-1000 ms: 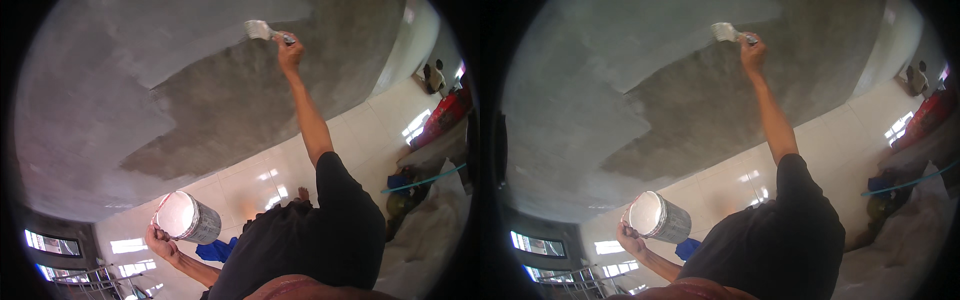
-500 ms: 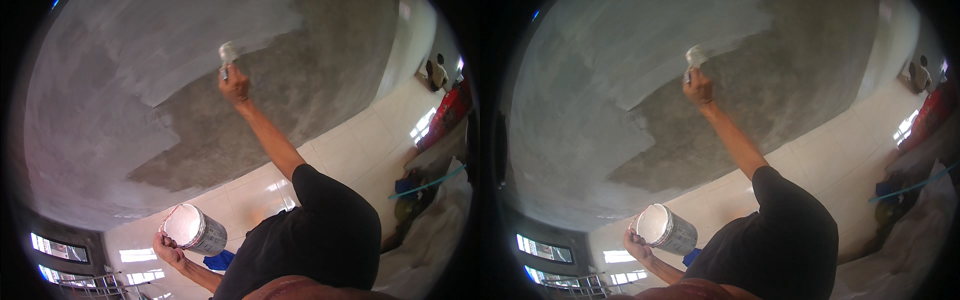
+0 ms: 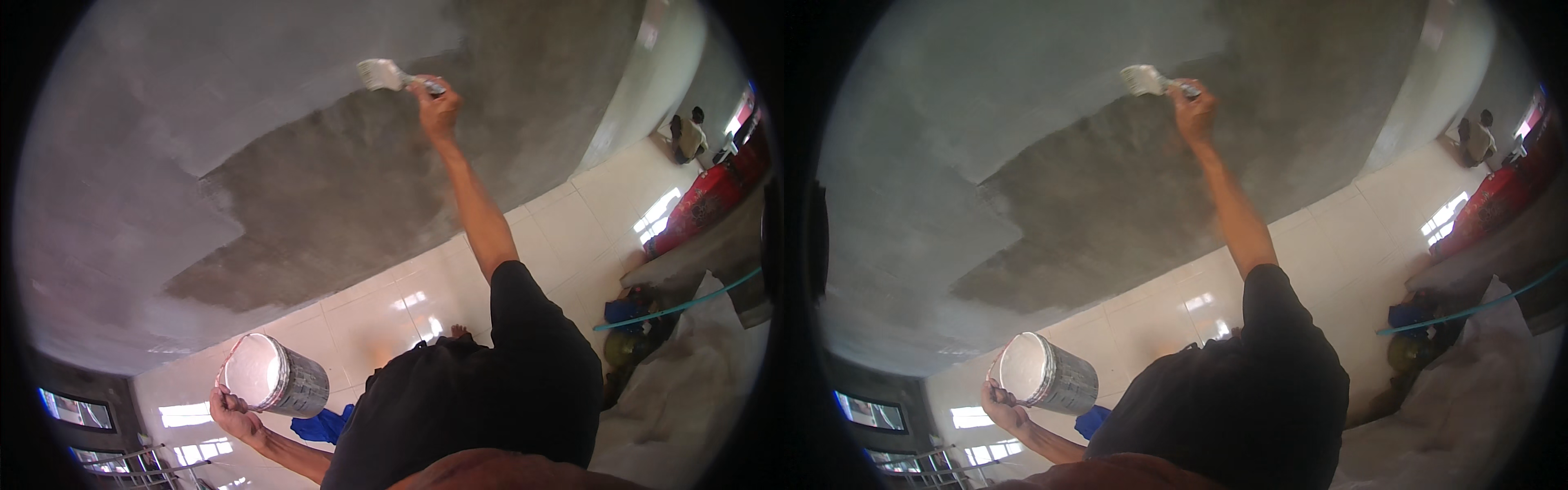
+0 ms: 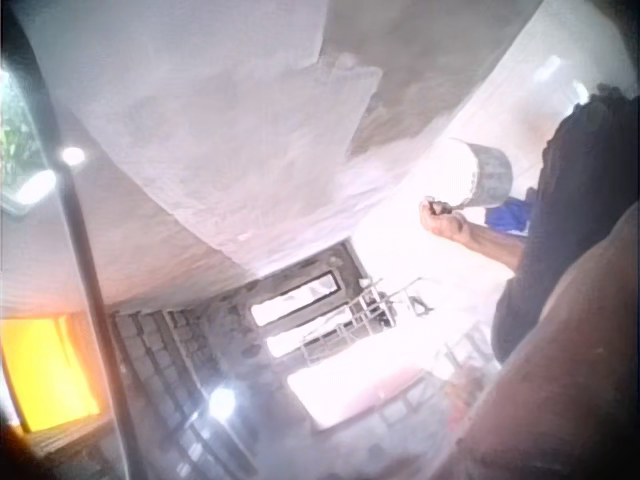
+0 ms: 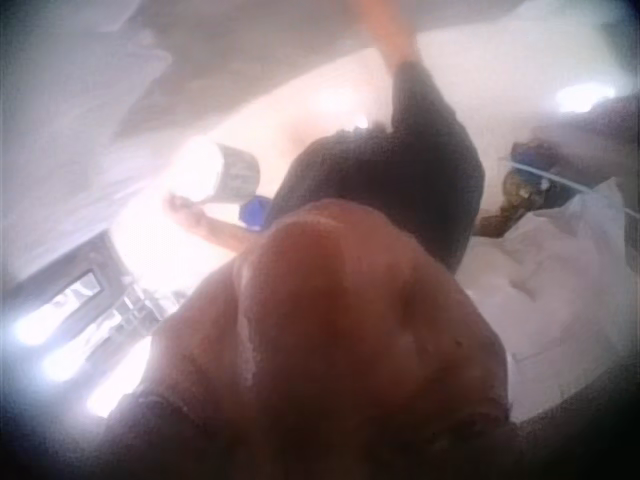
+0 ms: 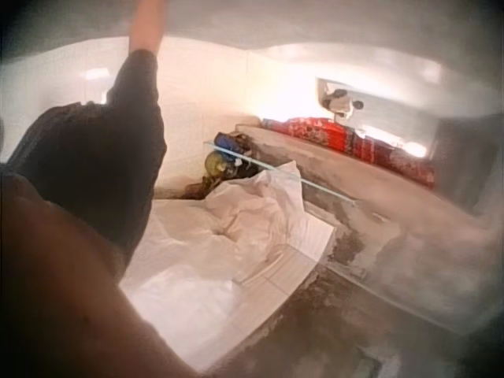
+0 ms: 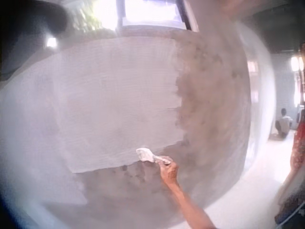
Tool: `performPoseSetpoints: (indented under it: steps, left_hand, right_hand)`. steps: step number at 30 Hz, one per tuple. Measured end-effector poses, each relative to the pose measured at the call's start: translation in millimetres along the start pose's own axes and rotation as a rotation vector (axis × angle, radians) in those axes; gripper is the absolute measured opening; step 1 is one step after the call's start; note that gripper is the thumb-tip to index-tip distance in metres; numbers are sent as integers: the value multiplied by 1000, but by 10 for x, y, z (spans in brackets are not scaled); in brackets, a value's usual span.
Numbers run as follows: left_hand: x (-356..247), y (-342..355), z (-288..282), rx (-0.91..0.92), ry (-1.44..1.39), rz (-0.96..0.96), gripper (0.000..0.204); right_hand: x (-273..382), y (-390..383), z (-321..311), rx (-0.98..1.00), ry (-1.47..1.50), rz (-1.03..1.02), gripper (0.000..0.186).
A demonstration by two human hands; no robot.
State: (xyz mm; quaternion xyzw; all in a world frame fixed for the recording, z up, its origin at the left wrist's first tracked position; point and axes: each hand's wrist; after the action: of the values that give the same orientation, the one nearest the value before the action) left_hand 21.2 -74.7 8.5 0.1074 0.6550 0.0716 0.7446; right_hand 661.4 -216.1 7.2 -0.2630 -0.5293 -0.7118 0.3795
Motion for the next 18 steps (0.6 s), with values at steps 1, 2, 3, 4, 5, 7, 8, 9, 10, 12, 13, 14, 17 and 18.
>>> performPoseSetpoints:
  steps: [1, 2, 3, 4, 5, 7, 8, 9, 10, 12, 13, 14, 17, 18]
  left_hand:
    - [21, 17, 25, -10, 19, 7, 24]
    - [17, 27, 26, -20, 41, 22, 24]
    - [13, 19, 20, -32, 42, 9, 24]
    - [-5, 8, 25, -47, 40, 2, 24]
    - [-8, 4, 24, -60, 33, -3, 24]
    - [-21, -2, 39, -53, 43, 4, 24]
    - [-16, -3, 39, -52, 45, 6, 24]
    - [4, 17, 45, -47, 23, 0, 24]
    - [16, 27, 28, -40, 14, -7, 24]
    - [12, 30, 15, -31, 16, -14, 24]
    - [-3, 32, -1, -24, 33, -16, 24]
    - [-21, 43, 46, -16, 47, -12, 24]
    - [-22, 32, 139, -91, 17, 34, 26]
    - [-42, 17, 161, -82, 19, 34, 26]
  right_hand:
    - [-145, 146, -185, -60, 1, -13, 15]
    - [-218, 247, -353, -95, 0, 24, 15]
    - [-239, 359, -488, -131, 7, 51, 15]
    - [-278, 450, -616, -205, -111, 9, 16]
    - [-297, 520, -700, -281, -228, -37, 17]
    - [-150, 528, -778, -415, -306, -76, 16]
    - [-80, 542, -766, -481, -344, -98, 15]
    - [-44, 558, -723, -482, -396, -137, 15]
    - [-41, 498, -634, -481, -454, -165, 14]
    - [-57, 339, -354, -410, -541, -215, 14]
    - [-88, 195, -163, -340, -576, -230, 14]
    - [-61, 20, 32, -295, -540, -225, 15]
    - [143, -497, 506, -186, -428, -307, 20]
    - [231, -656, 580, -114, -391, -295, 20]
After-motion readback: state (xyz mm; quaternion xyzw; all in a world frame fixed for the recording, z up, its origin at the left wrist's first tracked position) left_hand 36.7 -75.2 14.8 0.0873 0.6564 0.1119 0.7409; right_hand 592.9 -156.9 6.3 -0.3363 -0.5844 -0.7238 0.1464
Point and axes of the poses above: each hand's wrist, its own y-axis towards the middle knuckle, its own z-axis out of the palm, x = y × z, and after that the axes turned 13 degrees about z, right-handed
